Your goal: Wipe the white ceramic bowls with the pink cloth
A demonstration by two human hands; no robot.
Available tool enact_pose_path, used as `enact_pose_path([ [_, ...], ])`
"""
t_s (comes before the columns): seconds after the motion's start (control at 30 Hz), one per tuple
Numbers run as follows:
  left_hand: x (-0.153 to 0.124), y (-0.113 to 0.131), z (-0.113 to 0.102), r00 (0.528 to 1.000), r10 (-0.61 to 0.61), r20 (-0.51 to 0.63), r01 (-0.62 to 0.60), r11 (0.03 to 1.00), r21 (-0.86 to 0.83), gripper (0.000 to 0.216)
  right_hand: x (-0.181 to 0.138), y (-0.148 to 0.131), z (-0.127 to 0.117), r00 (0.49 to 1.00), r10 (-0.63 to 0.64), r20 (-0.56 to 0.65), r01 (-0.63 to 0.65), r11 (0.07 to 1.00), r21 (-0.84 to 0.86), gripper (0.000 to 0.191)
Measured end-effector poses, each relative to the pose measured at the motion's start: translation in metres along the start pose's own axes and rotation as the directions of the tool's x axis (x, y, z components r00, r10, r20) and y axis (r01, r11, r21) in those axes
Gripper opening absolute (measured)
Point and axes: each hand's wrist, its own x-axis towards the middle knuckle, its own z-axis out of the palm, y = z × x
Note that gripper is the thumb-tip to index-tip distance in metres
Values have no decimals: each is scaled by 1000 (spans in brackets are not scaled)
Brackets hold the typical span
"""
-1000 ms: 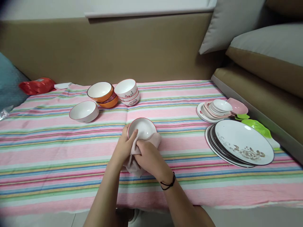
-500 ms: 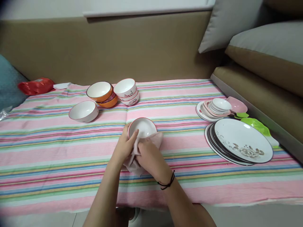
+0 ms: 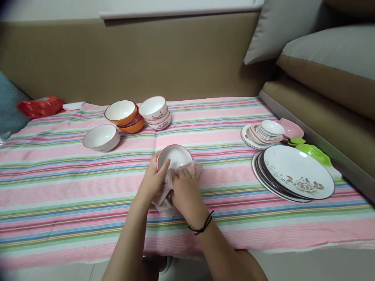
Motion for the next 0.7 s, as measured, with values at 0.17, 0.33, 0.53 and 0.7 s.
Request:
enact_pose_path([
  [0.17, 2, 1, -1, 1000, -20, 1, 20, 1000, -17, 55, -1, -8, -11, 1000, -27, -7, 28, 907, 421, 27],
  [0.33, 1, 1, -1, 1000, -12, -4, 12, 1000, 1, 57, -1, 3, -6, 993, -81, -90, 106, 942, 317, 32],
  [0.53, 2, -2, -1, 1000, 14, -10, -14, 999, -29, 55, 2, 9, -8, 988, 13, -155, 16, 983, 185, 33],
  [0.7, 1, -3, -2, 1000, 10, -14, -10, 1000, -8, 55, 1, 5, -5, 998, -56, 16, 54, 991, 122, 28],
])
